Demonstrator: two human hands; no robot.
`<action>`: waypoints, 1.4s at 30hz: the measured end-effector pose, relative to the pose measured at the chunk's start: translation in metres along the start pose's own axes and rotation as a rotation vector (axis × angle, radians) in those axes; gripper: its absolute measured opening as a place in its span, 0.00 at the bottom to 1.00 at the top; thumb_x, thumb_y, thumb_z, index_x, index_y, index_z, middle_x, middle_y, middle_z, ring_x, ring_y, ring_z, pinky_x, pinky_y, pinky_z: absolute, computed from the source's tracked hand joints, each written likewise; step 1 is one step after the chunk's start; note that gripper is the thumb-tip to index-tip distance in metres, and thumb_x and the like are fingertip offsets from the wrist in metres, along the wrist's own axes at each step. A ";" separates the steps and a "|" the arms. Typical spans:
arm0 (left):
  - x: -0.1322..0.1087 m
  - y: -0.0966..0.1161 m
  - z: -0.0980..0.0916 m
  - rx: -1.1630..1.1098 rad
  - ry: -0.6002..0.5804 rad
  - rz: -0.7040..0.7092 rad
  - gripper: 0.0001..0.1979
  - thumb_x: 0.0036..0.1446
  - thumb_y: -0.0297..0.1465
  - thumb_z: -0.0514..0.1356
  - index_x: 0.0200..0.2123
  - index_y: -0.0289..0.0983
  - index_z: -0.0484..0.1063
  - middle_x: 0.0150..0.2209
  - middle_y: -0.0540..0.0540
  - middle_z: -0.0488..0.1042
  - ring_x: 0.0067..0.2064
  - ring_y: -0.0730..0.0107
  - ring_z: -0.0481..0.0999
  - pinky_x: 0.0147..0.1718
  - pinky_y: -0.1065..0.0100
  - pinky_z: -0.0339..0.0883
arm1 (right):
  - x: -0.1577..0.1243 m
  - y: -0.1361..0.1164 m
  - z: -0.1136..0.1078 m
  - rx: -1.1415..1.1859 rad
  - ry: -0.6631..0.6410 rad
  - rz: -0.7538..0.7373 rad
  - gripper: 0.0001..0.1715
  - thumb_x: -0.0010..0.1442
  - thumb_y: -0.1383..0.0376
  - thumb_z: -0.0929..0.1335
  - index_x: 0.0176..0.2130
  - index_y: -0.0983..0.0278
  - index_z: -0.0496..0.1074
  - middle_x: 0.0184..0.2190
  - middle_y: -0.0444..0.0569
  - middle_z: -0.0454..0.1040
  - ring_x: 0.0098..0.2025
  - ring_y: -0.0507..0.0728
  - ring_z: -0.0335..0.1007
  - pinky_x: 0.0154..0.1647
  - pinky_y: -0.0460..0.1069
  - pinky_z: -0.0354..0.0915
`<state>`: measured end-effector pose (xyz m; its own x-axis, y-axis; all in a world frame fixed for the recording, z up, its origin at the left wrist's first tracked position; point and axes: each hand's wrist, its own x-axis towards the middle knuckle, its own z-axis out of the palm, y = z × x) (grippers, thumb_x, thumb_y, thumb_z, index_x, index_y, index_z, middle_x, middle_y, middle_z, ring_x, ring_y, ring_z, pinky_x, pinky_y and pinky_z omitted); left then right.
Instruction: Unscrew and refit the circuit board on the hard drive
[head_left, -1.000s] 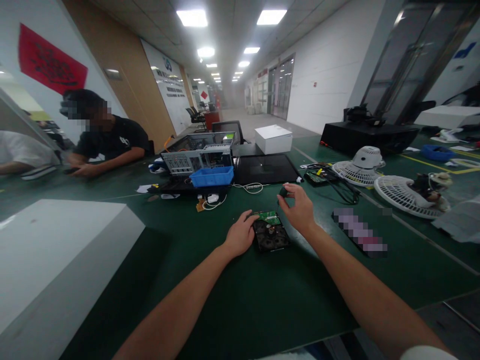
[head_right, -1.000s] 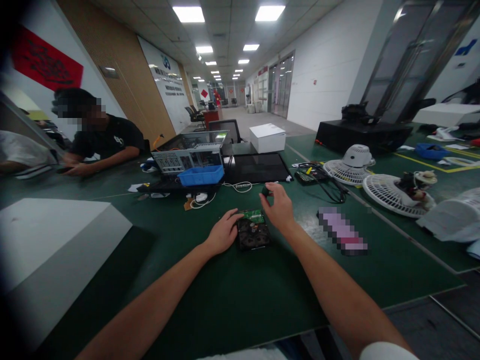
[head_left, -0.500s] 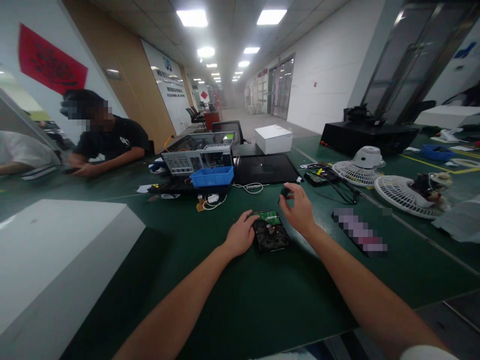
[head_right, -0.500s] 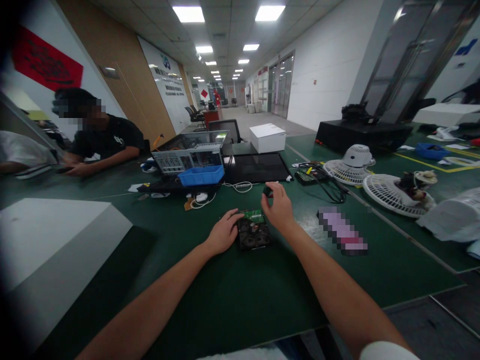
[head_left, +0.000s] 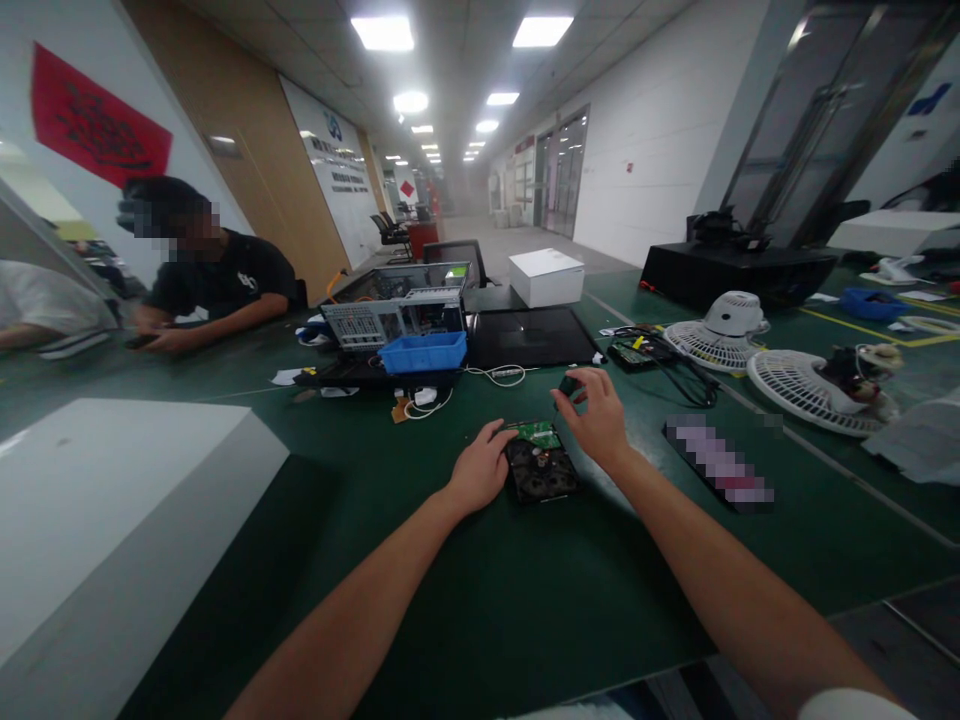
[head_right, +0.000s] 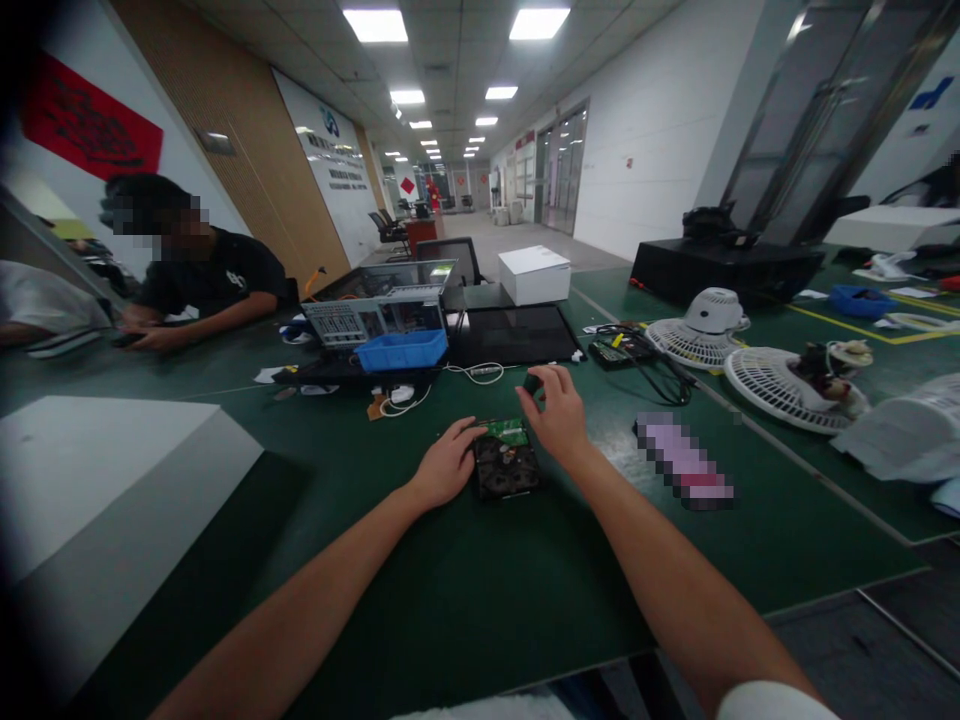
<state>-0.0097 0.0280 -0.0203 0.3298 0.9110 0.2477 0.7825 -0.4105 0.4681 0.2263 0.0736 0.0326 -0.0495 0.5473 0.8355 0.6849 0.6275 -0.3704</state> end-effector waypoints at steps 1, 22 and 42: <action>0.000 0.000 0.000 0.001 0.001 0.000 0.25 0.63 0.24 0.54 0.63 0.43 0.67 0.69 0.42 0.58 0.64 0.55 0.67 0.62 0.55 0.65 | 0.000 -0.001 -0.001 0.001 -0.001 0.000 0.18 0.64 0.58 0.70 0.52 0.58 0.67 0.47 0.53 0.69 0.35 0.57 0.71 0.38 0.55 0.75; 0.000 0.001 -0.001 0.004 0.000 0.001 0.26 0.63 0.24 0.54 0.63 0.42 0.66 0.69 0.41 0.58 0.65 0.56 0.67 0.63 0.56 0.64 | 0.002 -0.003 -0.004 0.059 -0.015 -0.027 0.20 0.63 0.61 0.70 0.54 0.60 0.67 0.42 0.51 0.68 0.37 0.58 0.70 0.41 0.57 0.75; -0.001 0.001 -0.001 0.002 -0.011 -0.009 0.26 0.63 0.24 0.54 0.63 0.43 0.66 0.69 0.43 0.58 0.64 0.57 0.68 0.62 0.56 0.65 | 0.001 0.000 -0.001 0.027 -0.020 -0.067 0.19 0.65 0.63 0.67 0.55 0.58 0.67 0.54 0.57 0.71 0.49 0.62 0.74 0.47 0.60 0.76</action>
<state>-0.0098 0.0268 -0.0190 0.3286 0.9150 0.2340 0.7866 -0.4022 0.4685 0.2273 0.0735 0.0333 -0.1093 0.5147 0.8503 0.6594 0.6777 -0.3254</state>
